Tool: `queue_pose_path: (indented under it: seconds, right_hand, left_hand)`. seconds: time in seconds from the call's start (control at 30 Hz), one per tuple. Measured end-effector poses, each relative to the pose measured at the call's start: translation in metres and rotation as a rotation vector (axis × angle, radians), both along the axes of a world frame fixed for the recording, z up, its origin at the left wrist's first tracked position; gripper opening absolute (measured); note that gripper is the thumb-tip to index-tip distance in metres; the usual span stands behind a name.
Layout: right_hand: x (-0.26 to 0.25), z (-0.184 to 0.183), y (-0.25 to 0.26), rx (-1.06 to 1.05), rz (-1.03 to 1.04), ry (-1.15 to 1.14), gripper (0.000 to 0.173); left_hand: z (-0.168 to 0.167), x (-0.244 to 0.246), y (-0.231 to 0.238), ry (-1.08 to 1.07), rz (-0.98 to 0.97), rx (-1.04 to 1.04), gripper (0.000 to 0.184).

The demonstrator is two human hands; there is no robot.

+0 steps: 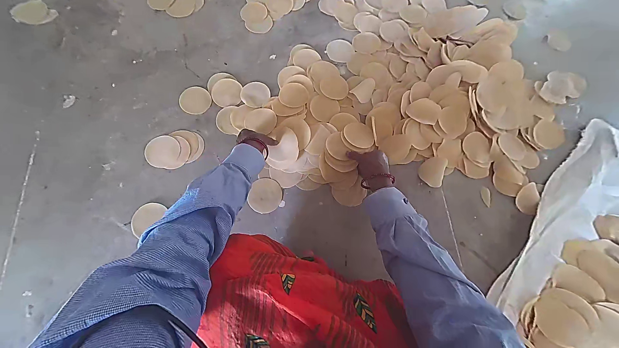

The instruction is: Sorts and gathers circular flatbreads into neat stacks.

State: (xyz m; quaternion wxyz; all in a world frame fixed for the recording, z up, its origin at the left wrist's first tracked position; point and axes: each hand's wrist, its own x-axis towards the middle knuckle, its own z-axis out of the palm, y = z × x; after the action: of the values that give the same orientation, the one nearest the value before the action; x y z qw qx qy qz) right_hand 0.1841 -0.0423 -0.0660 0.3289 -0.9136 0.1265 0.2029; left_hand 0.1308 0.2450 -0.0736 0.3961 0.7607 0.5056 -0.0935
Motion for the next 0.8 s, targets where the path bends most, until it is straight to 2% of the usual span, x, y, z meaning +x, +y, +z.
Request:
queue_pose_path:
  seconds: [0.07,0.13,0.2,0.27,0.33,0.43,0.5,0.6,0.63,0.7,0.8]
  right_hand:
    - [-0.001,0.004,0.002,0.109,-0.087,0.001,0.056]
    - [-0.004,-0.002,0.001,0.365,-0.278,0.026,0.056]
    - [-0.007,-0.012,-0.004,0.670,-0.469,0.084,0.058]
    - [-0.010,-0.014,-0.006,0.823,-0.569,0.165,0.062]
    - [-0.012,-0.012,-0.005,0.896,-0.556,0.262,0.072]
    - [-0.001,-0.025,0.002,0.975,-0.404,0.323,0.057]
    - [0.007,-0.026,0.009,0.973,-0.312,0.307,0.050]
    - [0.012,-0.013,0.015,0.767,-0.155,0.196,0.055]
    - [0.012,-0.010,0.016,0.720,-0.075,0.147,0.051]
    - [0.009,-0.007,0.015,0.839,-0.002,0.093,0.043]
    - [-0.005,-0.014,0.023,1.221,-0.123,0.075,0.064]
  left_hand:
    - [0.007,-0.001,-0.005,0.017,-0.049,0.051,0.090]
    - [0.017,-0.002,-0.010,0.036,-0.078,0.093,0.084]
    - [0.013,0.000,-0.009,-0.043,0.015,0.020,0.080]
    - [0.011,-0.001,-0.006,-0.104,0.108,-0.101,0.078]
    - [0.014,-0.003,-0.005,-0.115,0.140,-0.239,0.073]
    - [0.008,-0.003,-0.006,-0.129,0.119,-0.380,0.050]
    - [0.012,-0.002,-0.006,-0.102,0.063,-0.395,0.052]
    - [0.021,-0.002,-0.014,-0.019,-0.020,-0.290,0.065]
    - [0.021,-0.002,-0.014,-0.015,-0.021,-0.277,0.065]
    - [0.017,-0.001,-0.010,-0.029,-0.006,-0.298,0.062]
    - [0.010,0.000,-0.006,-0.015,-0.035,-0.214,0.067]
